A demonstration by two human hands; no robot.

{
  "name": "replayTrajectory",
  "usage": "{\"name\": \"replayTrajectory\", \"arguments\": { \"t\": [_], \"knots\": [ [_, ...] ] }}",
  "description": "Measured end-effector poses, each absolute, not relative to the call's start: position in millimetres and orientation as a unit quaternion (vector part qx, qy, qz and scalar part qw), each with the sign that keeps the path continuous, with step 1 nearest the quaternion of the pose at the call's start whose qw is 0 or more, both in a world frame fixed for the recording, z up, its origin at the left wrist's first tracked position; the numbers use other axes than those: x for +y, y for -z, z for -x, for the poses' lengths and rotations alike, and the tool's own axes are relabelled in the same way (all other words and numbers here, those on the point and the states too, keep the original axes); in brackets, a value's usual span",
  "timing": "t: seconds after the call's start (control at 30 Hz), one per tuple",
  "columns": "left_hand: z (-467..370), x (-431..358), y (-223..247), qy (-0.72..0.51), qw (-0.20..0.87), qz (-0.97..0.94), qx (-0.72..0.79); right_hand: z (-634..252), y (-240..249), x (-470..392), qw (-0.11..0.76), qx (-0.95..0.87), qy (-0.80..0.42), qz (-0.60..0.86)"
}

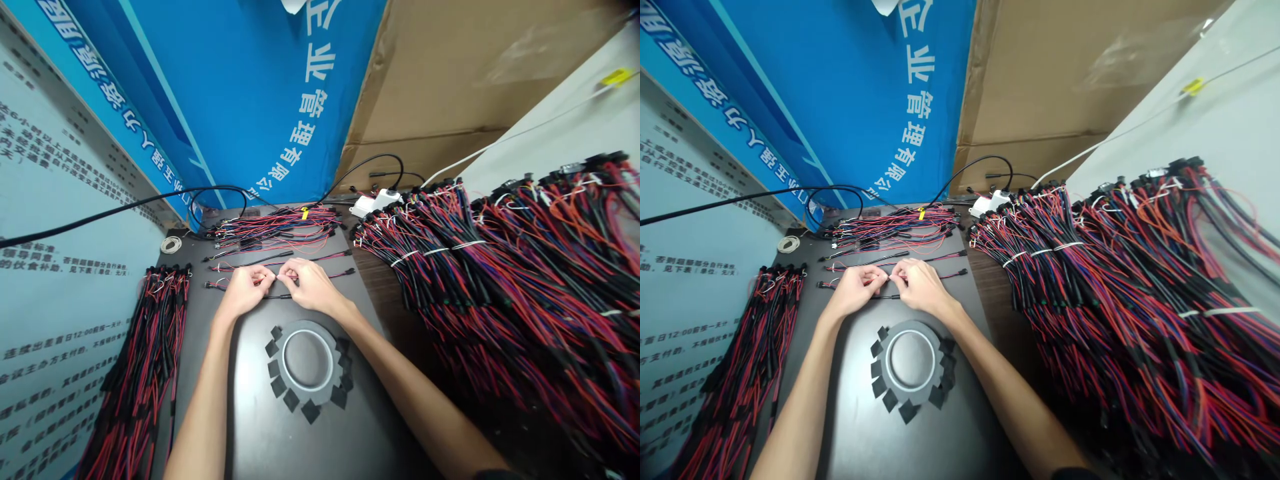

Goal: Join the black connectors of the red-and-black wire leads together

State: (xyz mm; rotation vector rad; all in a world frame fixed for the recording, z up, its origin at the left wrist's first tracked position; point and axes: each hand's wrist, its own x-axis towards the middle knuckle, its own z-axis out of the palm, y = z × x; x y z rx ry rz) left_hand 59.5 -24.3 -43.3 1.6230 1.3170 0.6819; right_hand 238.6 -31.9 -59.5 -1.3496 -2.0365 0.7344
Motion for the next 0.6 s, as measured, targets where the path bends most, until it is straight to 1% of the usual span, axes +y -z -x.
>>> {"name": "replayTrajectory", "arguments": {
  "t": [0.33, 0.6],
  "knots": [
    [-51, -26, 30, -0.218, 0.411, -0.707, 0.532, -241, 68, -32, 0.332, -0.764, -0.282, 0.477],
    [-43, -26, 22, -0.224, 0.363, -0.749, 0.507, -242, 68, -31, 0.332, -0.761, -0.294, 0.473]
  ]
}}
